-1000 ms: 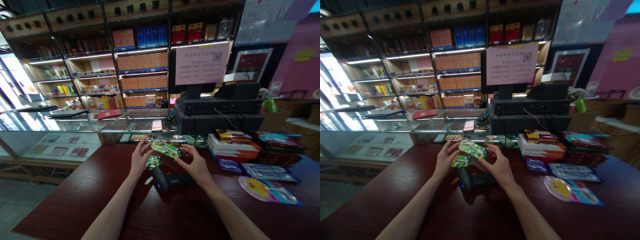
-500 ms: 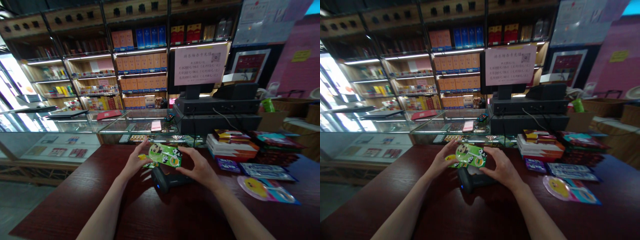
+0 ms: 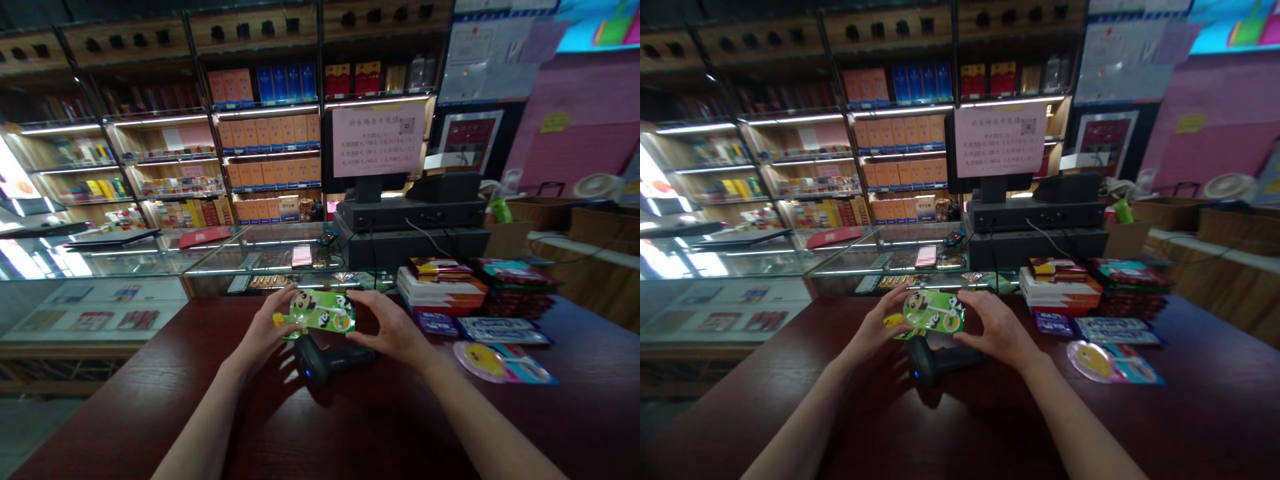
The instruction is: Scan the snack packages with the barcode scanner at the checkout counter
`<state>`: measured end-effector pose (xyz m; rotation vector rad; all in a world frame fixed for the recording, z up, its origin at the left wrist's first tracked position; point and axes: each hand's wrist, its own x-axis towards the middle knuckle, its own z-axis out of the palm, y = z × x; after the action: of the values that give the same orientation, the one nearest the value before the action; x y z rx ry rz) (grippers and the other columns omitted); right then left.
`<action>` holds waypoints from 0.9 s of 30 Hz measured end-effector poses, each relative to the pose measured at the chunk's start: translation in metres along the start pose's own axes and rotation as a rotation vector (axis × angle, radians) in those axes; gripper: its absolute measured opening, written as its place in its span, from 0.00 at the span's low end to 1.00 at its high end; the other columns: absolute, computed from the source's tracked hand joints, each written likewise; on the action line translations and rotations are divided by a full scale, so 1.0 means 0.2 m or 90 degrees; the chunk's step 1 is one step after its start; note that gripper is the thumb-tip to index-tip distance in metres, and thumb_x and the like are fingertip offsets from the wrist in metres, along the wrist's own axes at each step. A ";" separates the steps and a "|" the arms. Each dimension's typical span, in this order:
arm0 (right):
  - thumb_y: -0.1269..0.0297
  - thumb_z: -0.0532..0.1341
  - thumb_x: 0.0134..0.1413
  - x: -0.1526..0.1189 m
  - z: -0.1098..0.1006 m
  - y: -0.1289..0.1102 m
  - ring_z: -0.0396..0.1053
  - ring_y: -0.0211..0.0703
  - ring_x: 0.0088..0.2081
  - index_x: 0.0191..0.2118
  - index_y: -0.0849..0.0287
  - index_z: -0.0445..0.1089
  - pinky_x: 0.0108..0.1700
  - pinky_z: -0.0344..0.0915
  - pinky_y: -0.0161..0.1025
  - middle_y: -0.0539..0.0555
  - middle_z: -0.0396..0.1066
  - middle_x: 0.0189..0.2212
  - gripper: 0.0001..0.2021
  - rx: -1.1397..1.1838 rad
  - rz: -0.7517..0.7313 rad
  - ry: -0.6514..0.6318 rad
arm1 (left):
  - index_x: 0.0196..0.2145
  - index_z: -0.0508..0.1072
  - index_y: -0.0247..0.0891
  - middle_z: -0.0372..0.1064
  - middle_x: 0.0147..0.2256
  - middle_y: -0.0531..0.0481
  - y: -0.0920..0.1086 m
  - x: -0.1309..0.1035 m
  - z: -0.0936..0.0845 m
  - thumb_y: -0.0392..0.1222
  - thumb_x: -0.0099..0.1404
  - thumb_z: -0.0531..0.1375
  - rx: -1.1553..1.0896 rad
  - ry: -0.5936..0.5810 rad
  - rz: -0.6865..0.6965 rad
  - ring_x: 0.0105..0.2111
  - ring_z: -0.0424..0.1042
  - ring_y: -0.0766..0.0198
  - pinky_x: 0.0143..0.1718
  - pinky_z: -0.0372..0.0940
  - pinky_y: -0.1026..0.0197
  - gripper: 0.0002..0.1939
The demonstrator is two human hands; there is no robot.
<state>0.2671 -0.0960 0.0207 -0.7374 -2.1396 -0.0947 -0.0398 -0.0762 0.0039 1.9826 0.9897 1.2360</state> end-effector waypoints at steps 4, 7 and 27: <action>0.57 0.69 0.54 -0.04 -0.10 0.04 0.69 0.56 0.57 0.65 0.55 0.57 0.58 0.68 0.55 0.62 0.70 0.56 0.35 -0.066 -0.001 -0.043 | 0.63 0.61 0.48 0.64 0.61 0.43 0.03 0.04 0.03 0.46 0.56 0.70 0.195 0.018 0.112 0.62 0.63 0.50 0.64 0.58 0.42 0.40; 0.56 0.70 0.53 -0.08 -0.19 0.07 0.69 0.57 0.56 0.65 0.54 0.57 0.57 0.68 0.56 0.62 0.70 0.56 0.36 -0.102 0.001 -0.066 | 0.61 0.63 0.47 0.65 0.60 0.44 0.08 0.07 0.09 0.48 0.56 0.70 0.331 0.010 0.172 0.64 0.60 0.49 0.65 0.55 0.41 0.38; 0.61 0.68 0.51 -0.57 -0.79 0.29 0.63 0.59 0.60 0.67 0.53 0.56 0.60 0.64 0.56 0.62 0.65 0.60 0.39 -0.241 0.177 -0.149 | 0.61 0.60 0.45 0.69 0.57 0.47 0.45 0.20 0.93 0.46 0.56 0.71 0.440 -0.038 0.230 0.62 0.60 0.51 0.69 0.37 0.36 0.39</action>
<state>0.4629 -0.1526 0.0258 -1.3158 -2.2405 -0.2819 0.1661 -0.1100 0.0208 2.8148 1.1687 1.0868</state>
